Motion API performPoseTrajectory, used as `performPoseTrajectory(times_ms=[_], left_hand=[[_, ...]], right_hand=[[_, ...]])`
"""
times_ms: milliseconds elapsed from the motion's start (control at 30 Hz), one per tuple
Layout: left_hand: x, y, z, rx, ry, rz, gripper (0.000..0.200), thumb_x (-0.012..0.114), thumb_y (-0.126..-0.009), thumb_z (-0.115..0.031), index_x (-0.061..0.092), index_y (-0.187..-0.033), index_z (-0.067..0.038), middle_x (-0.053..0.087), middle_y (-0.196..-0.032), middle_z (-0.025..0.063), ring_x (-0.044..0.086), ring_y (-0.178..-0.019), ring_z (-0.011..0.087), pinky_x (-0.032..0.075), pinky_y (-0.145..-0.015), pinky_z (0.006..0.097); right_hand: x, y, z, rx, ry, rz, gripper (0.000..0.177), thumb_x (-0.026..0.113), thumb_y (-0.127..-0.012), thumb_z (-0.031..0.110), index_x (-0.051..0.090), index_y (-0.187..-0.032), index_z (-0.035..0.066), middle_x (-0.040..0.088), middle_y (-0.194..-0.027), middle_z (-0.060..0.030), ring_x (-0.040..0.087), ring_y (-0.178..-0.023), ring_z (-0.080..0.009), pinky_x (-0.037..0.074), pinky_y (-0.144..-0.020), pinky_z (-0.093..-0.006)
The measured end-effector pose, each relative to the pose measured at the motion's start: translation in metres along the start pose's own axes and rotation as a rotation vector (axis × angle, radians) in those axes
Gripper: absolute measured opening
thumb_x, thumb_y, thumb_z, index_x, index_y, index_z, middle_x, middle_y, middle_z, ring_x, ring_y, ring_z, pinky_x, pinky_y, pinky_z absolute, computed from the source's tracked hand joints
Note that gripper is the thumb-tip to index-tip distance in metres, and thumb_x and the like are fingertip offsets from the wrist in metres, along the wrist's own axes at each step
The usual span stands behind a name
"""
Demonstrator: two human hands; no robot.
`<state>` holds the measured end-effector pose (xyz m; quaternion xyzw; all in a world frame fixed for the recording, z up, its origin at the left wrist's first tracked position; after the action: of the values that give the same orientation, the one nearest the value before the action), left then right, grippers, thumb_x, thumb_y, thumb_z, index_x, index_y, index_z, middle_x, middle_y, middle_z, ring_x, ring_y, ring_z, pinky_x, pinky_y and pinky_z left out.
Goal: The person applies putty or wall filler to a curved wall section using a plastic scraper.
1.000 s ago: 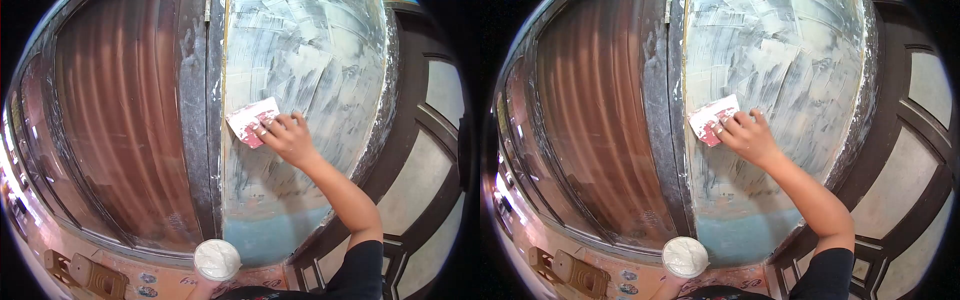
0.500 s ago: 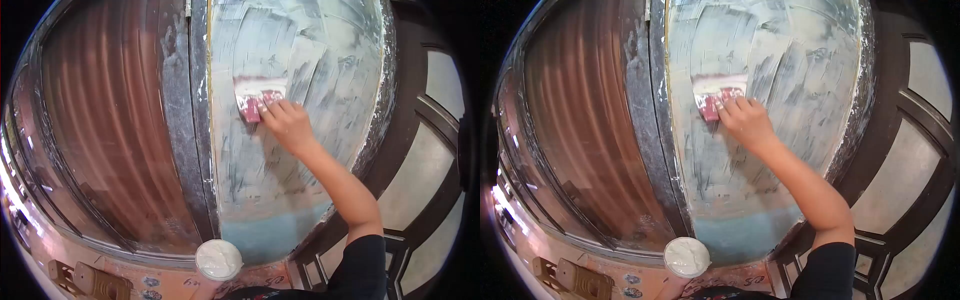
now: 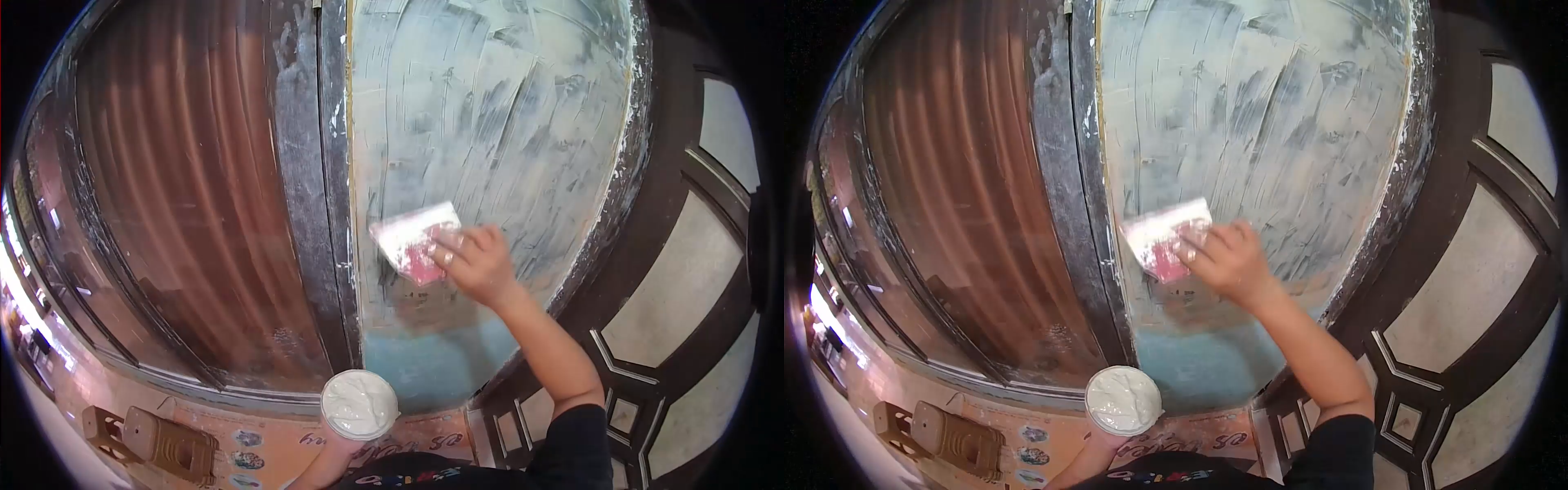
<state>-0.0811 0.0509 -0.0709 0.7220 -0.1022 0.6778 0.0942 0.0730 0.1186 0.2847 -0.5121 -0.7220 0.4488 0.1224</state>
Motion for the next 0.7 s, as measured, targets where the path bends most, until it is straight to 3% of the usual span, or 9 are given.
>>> performPoseTrajectory(times_ms=[133,233,333,433,467,500,600,633,700], left_hand=[[-0.025,0.007,-0.003,0.045,-0.048,-0.078,0.070,0.039,-0.094,-0.060,0.046,-0.146,-0.013,0.044,-0.152,0.0169,0.040,-0.139,0.0437,0.028,-0.113,0.0687],[-0.011,0.011,0.003,-0.029,0.197,0.020,0.070,0.039,-0.095,-0.059,0.045,-0.147,-0.013,0.044,-0.152,0.0175,0.040,-0.139,0.0438,0.028,-0.113,0.0682],[-0.011,0.016,-0.007,0.050,0.119,0.006,0.071,0.039,-0.094,-0.060,0.045,-0.148,-0.013,0.043,-0.152,0.0174,0.040,-0.140,0.0431,0.027,-0.113,0.0691],[-0.007,0.024,-0.009,0.046,0.133,0.005,0.071,0.039,-0.094,-0.061,0.045,-0.148,-0.014,0.043,-0.153,0.0156,0.040,-0.140,0.0423,0.027,-0.113,0.0697],[-0.005,0.025,-0.010,0.022,0.149,0.023,0.071,0.039,-0.094,-0.061,0.044,-0.148,-0.014,0.043,-0.153,0.0150,0.040,-0.140,0.0421,0.027,-0.113,0.0697],[-0.021,0.027,-0.016,0.056,0.088,-0.052,0.071,0.040,-0.094,-0.062,0.045,-0.147,-0.015,0.044,-0.152,0.0149,0.040,-0.140,0.0418,0.027,-0.113,0.0699],[-0.024,0.027,-0.025,0.101,0.044,-0.028,0.071,0.040,-0.094,-0.062,0.046,-0.147,-0.015,0.044,-0.152,0.0151,0.041,-0.140,0.0414,0.027,-0.114,0.0694],[-0.025,0.026,-0.026,0.077,0.154,-0.014,0.071,0.040,-0.094,-0.061,0.045,-0.147,-0.015,0.044,-0.152,0.0150,0.041,-0.140,0.0414,0.028,-0.114,0.0689],[-0.027,0.024,-0.027,0.089,0.100,-0.012,0.070,0.040,-0.094,-0.061,0.046,-0.147,-0.015,0.044,-0.152,0.0148,0.041,-0.139,0.0415,0.028,-0.114,0.0684]], right_hand=[[-0.018,-0.072,-0.049,0.069,0.159,-0.141,0.031,0.071,-0.076,0.012,0.069,-0.106,0.019,0.069,-0.118,0.0038,0.059,-0.094,-0.0207,0.043,-0.081,-0.0381],[0.015,-0.067,-0.051,0.175,0.185,-0.084,0.030,0.067,-0.079,0.016,0.070,-0.109,0.023,0.067,-0.118,0.0047,0.058,-0.096,-0.0194,0.041,-0.083,-0.0386],[0.063,0.006,0.002,0.181,0.001,0.029,0.033,0.071,-0.077,0.018,0.070,-0.110,0.021,0.064,-0.124,0.0046,0.055,-0.101,-0.0226,0.039,-0.086,-0.0439],[0.123,0.135,0.091,0.143,-0.101,0.271,0.030,0.066,-0.079,0.027,0.070,-0.110,0.028,0.061,-0.132,0.0062,0.051,-0.109,-0.0210,0.037,-0.085,-0.0479],[0.139,0.176,0.116,0.185,-0.188,0.418,0.034,0.069,-0.077,0.024,0.069,-0.110,0.029,0.061,-0.132,0.0068,0.050,-0.111,-0.0208,0.037,-0.086,-0.0487],[0.135,0.196,0.134,0.218,-0.216,0.428,0.034,0.070,-0.075,0.024,0.069,-0.108,0.028,0.061,-0.132,0.0065,0.051,-0.111,-0.0213,0.037,-0.086,-0.0490],[0.120,0.213,0.151,0.246,-0.304,0.410,0.034,0.073,-0.072,0.022,0.069,-0.105,0.027,0.061,-0.132,0.0063,0.052,-0.109,-0.0228,0.036,-0.086,-0.0488],[0.112,0.213,0.151,0.241,-0.357,0.390,0.035,0.074,-0.070,0.022,0.070,-0.103,0.027,0.061,-0.132,0.0064,0.053,-0.108,-0.0237,0.036,-0.086,-0.0485],[0.102,0.194,0.117,0.269,-0.361,0.328,0.034,0.074,-0.069,0.020,0.070,-0.102,0.026,0.061,-0.130,0.0063,0.054,-0.107,-0.0244,0.036,-0.085,-0.0486]])
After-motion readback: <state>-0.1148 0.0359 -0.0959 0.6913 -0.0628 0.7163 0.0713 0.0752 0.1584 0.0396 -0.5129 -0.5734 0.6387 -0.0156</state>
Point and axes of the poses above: each hand's wrist, its own y-axis away from the middle knuckle, its own x-axis out of the palm, z = x × y, the point moved 10 cm from there along -y, towards the middle knuckle
